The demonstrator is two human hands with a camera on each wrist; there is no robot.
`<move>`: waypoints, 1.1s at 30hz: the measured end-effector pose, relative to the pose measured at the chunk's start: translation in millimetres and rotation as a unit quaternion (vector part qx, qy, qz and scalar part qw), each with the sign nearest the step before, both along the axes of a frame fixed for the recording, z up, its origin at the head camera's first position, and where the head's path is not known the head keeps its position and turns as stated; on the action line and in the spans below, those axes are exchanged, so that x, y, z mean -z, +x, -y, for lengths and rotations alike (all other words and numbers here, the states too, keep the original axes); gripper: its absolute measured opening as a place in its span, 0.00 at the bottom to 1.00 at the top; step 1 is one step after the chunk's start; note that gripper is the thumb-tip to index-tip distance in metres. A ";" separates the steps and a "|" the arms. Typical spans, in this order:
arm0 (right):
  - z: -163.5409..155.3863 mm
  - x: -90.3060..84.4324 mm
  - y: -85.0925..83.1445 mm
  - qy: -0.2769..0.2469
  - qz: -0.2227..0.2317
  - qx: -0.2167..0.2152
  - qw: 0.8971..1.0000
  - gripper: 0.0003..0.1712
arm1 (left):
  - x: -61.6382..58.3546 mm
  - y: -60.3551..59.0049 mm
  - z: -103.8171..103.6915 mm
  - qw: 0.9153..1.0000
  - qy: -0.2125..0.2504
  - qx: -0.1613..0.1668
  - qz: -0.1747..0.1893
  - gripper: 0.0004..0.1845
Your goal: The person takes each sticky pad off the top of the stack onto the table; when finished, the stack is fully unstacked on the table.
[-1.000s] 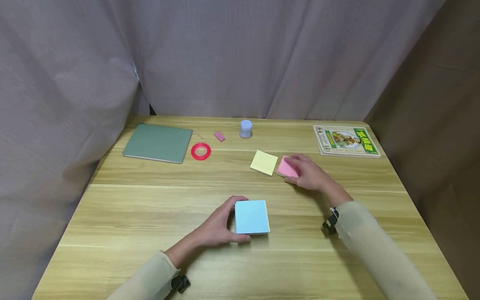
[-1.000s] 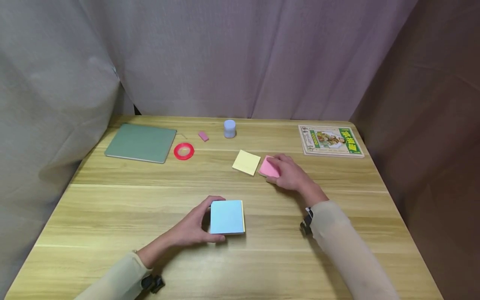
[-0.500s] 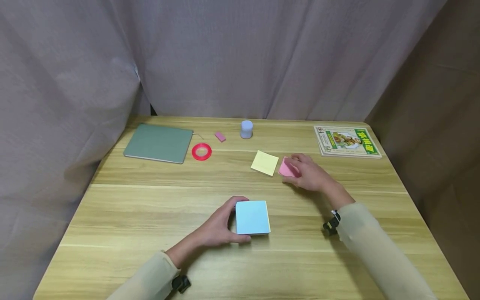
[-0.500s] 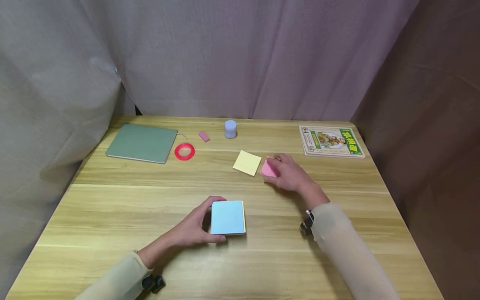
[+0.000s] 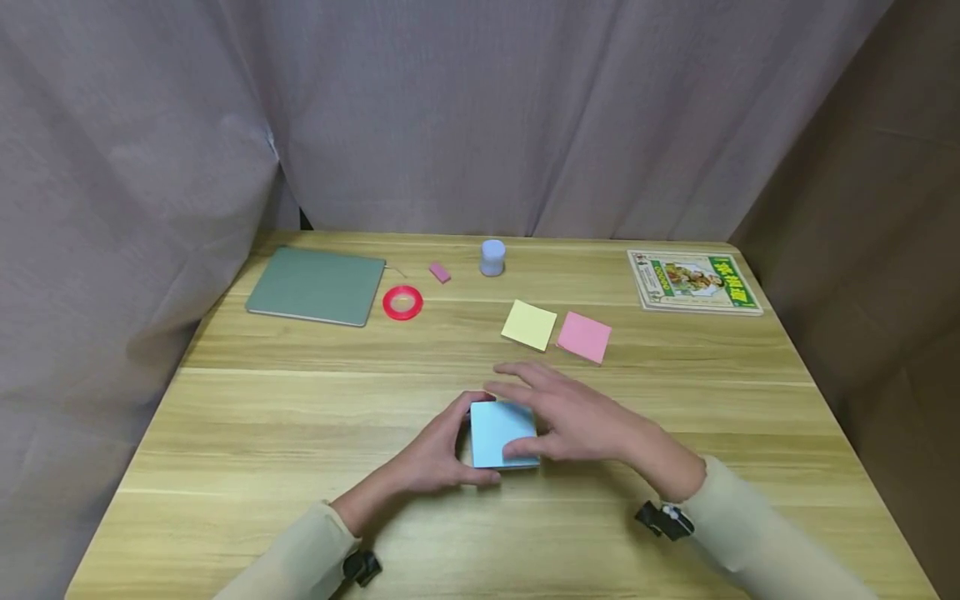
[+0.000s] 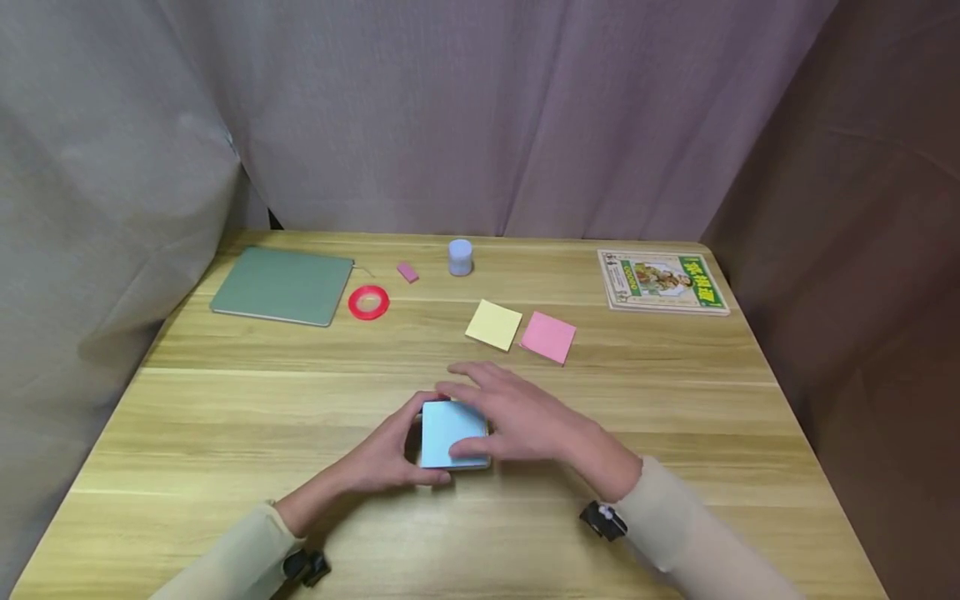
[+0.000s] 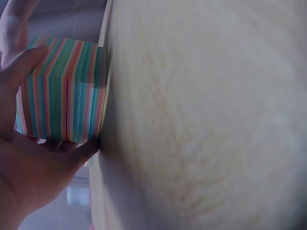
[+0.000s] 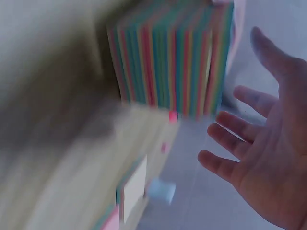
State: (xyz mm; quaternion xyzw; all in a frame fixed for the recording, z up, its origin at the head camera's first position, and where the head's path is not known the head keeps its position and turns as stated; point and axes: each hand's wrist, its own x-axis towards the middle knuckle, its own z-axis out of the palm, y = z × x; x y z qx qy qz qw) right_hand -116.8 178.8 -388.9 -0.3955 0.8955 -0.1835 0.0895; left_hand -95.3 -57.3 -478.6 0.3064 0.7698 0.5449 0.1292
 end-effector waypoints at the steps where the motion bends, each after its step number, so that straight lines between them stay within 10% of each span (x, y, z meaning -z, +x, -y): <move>1: 3.7 1.5 5.0 0.002 -0.002 -0.013 1.000 0.46 | -0.1 0.2 0.1 1.000 -0.001 -0.001 0.000 0.46; 14: 16.3 10.3 17.2 0.033 -0.054 -0.045 0.997 0.49 | 0.6 -0.1 0.4 1.000 0.001 -0.005 -0.009 0.46; 21: 16.7 -11.6 8.5 0.030 -0.005 -0.044 0.999 0.44 | -5.7 1.7 -0.6 1.000 0.003 -0.009 0.014 0.48; 33: 30.5 -0.5 -91.6 -0.023 0.003 0.062 0.998 0.43 | -0.2 0.6 -0.6 1.000 -0.014 -0.014 0.020 0.47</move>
